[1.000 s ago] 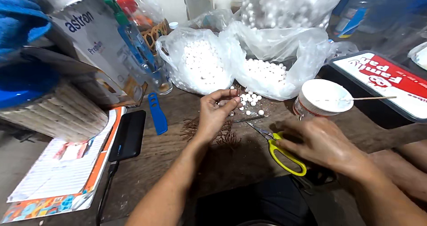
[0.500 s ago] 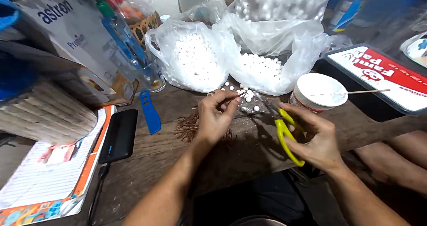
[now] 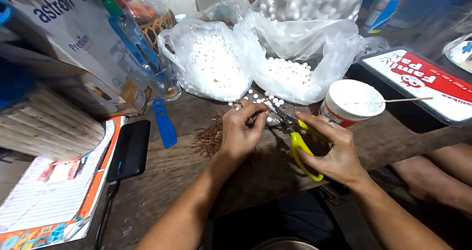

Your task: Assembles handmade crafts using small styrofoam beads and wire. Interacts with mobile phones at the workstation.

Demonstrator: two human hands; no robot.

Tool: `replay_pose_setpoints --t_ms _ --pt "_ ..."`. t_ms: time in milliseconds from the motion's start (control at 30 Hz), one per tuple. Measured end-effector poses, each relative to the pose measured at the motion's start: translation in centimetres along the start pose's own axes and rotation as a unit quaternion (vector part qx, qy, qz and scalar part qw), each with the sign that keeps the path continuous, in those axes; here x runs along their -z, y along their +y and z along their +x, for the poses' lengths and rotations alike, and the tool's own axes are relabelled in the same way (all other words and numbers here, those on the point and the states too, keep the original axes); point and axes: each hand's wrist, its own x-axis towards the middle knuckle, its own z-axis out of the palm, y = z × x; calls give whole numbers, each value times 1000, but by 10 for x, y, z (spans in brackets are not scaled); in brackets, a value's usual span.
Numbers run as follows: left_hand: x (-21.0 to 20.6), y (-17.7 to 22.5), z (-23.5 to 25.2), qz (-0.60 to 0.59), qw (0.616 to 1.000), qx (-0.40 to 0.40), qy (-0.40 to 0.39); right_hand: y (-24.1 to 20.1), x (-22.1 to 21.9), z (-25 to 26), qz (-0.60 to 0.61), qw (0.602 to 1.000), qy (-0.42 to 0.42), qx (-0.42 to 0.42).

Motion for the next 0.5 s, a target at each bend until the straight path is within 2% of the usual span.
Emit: replay_pose_setpoints --t_ms 500 --pt "0 1 -1 -6 1000 7 -7 -1 -4 -1 53 998 -11 -19"
